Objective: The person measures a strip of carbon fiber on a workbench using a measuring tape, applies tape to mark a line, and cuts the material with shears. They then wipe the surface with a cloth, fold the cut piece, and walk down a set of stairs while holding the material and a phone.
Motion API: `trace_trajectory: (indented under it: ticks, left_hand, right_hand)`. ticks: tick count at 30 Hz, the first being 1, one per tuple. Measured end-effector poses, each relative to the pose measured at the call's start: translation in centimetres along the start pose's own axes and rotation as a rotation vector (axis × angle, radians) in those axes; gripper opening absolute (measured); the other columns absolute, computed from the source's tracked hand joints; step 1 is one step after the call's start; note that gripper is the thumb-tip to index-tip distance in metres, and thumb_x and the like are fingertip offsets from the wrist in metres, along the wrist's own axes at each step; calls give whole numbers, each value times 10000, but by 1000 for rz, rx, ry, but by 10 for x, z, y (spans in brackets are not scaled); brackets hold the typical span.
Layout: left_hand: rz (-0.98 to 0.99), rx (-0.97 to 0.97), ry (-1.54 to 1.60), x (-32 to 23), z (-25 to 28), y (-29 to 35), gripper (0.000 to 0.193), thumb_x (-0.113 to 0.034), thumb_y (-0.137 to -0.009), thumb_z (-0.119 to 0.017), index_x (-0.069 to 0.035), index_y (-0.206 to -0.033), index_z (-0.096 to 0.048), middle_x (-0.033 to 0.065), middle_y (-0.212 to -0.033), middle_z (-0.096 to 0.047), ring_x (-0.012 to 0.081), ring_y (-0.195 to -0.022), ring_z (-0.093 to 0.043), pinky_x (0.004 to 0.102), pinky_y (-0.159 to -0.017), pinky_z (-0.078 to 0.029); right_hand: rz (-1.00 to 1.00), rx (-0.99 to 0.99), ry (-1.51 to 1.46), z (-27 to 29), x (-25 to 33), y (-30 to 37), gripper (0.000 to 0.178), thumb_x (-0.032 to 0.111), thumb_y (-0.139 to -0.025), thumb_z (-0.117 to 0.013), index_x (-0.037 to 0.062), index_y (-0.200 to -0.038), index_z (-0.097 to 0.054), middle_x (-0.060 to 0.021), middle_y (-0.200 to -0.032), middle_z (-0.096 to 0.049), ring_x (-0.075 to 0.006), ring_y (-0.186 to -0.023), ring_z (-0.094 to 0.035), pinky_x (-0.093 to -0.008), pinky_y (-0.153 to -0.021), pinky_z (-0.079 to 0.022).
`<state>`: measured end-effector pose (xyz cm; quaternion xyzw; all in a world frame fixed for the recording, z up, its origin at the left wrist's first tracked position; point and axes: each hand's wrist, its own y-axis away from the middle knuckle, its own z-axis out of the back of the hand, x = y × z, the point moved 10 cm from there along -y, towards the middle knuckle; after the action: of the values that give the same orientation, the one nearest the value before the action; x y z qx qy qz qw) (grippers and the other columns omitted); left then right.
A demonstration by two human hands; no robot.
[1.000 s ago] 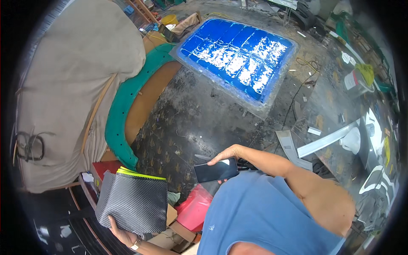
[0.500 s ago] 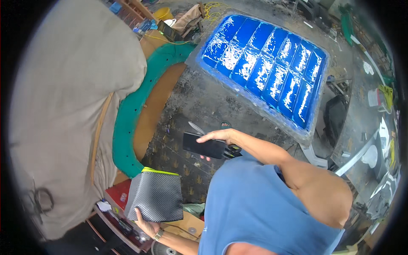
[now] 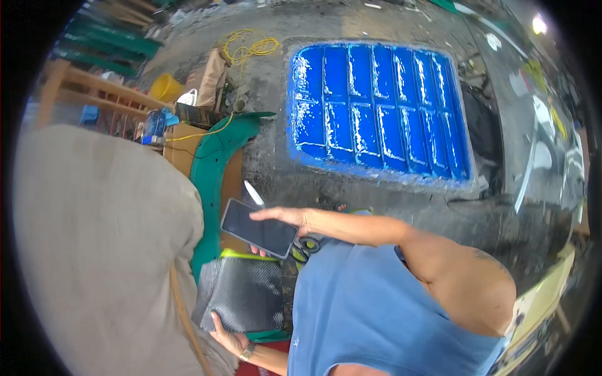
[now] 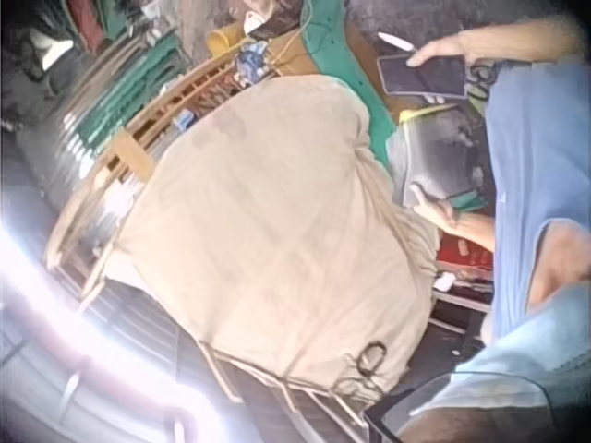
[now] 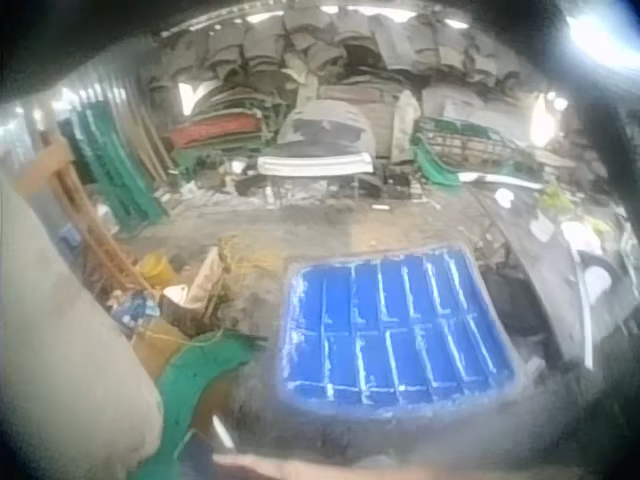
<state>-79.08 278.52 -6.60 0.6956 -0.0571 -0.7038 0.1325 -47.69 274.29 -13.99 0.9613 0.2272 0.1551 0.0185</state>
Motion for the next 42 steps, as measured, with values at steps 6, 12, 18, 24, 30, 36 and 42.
trace_trajectory:
  ticks: [6,12,18,24,30,36,42]
  left_hand:
    - [133,371,-36,-16,-129,-158,527,-154,-869,-687,43,-1311,-480,164,-1305,-536,257,-1160,-527,408,-1014,-404]
    - [189,692,-60,-42,-258,-254,488,-75,-859,-686,38,-1295,-499,114,-1283,-566,225,-1163,-532,366,-1011,-396]
    - [119,912,-162,-52,-375,-333,429,-68,-873,-669,31,-1264,-525,99,-1236,-595,195,-1120,-558,327,-972,-415]
    - [123,992,-170,-73,-483,-361,385,-63,-866,-676,8,-1224,-553,76,-1183,-621,169,-1047,-585,312,-941,-433]
    - [62,1060,-188,-103,-583,-367,479,-63,-839,-694,6,-1274,-505,67,-1221,-595,189,-1088,-565,344,-979,-409]
    - [123,1154,-87,-120,-684,-386,409,-68,-836,-695,-7,-1215,-554,68,-1164,-631,192,-1039,-600,345,-938,-460]
    - [85,1194,-40,-114,-810,-396,368,-56,-828,-700,-3,-1171,-578,71,-1139,-643,189,-1020,-605,341,-917,-463]
  right_hand:
    - [338,-34,-81,3,94,-89,568,491,-953,-473,-12,-1214,-517,-249,-1026,-650,-317,-840,-696,-376,-715,-583]
    - [651,-95,-136,3,154,-98,568,460,-971,-441,-24,-1267,-471,-272,-1084,-621,-326,-909,-683,-379,-719,-592]
    - [800,-343,-21,34,182,-81,572,430,-959,-471,-46,-1277,-469,-253,-1090,-625,-293,-895,-680,-362,-736,-567]
    - [970,-445,22,44,244,-35,682,506,-897,-537,-49,-1287,-468,-237,-1099,-623,-282,-907,-673,-349,-735,-561]
    - [978,-547,73,62,310,-40,638,481,-903,-547,-56,-1248,-515,-191,-1114,-639,-250,-953,-664,-342,-745,-568]
    - [1144,-531,29,55,386,-38,592,441,-906,-570,-12,-1280,-499,-194,-1116,-641,-244,-940,-669,-346,-753,-565]
    - [1242,-731,66,66,460,-4,511,404,-907,-582,-15,-1198,-561,-180,-1048,-673,-232,-871,-688,-348,-704,-573]
